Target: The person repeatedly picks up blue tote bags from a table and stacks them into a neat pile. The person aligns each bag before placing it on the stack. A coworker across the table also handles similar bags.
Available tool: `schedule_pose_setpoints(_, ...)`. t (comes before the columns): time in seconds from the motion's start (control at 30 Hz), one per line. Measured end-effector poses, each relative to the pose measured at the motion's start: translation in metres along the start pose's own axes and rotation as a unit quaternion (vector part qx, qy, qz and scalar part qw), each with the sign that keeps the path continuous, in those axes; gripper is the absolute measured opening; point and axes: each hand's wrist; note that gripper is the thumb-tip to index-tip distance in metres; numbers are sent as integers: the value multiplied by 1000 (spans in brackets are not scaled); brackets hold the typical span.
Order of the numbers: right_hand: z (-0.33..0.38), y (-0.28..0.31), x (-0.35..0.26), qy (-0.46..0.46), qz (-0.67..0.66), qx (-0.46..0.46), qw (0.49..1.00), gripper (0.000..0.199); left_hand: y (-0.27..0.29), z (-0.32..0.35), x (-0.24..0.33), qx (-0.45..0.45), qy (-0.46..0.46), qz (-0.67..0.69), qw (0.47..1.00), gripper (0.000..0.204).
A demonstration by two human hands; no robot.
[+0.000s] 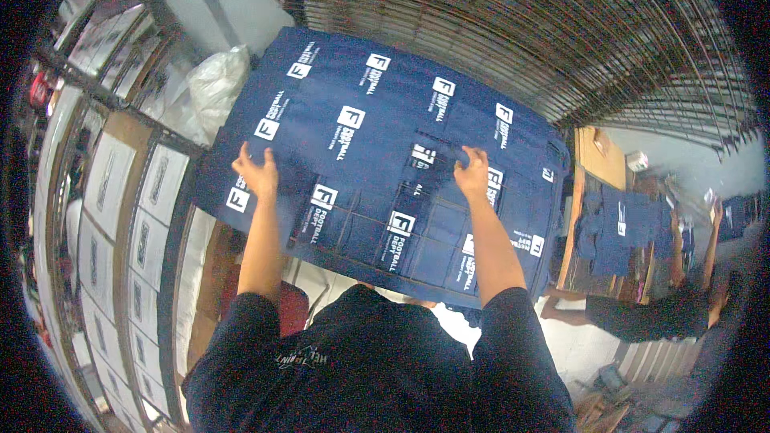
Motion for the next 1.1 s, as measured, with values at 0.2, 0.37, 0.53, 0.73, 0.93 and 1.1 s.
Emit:
schedule_pose_setpoints(0.2,51,58,63,-116,-30,28,992,36,30,63,-13,-61,-62,85,993,45)
schedule_pose_setpoints(0.37,101,133,190,-256,-85,240,933,29,54,145,5,-144,-115,89,979,37)
schedule_pose_setpoints(0.53,140,236,291,-404,44,329,852,27,67,208,72,-231,-120,115,959,36)
schedule_pose_setpoints(0.73,110,265,374,-353,213,179,893,39,109,288,62,-315,-218,136,914,36)
schedule_pose_setpoints(0.93,20,214,423,-261,254,127,923,49,172,354,89,-358,-307,9,882,30)
schedule_pose_setpoints(1.1,-4,184,476,-280,306,70,907,51,194,389,143,-342,-224,-15,913,29)
Point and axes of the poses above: each hand's wrist, its own z-axis away from the middle knuckle, its own y-axis out of the back of the hand, x = y × z, and after that the axes turned 8 degrees about x, right-handed
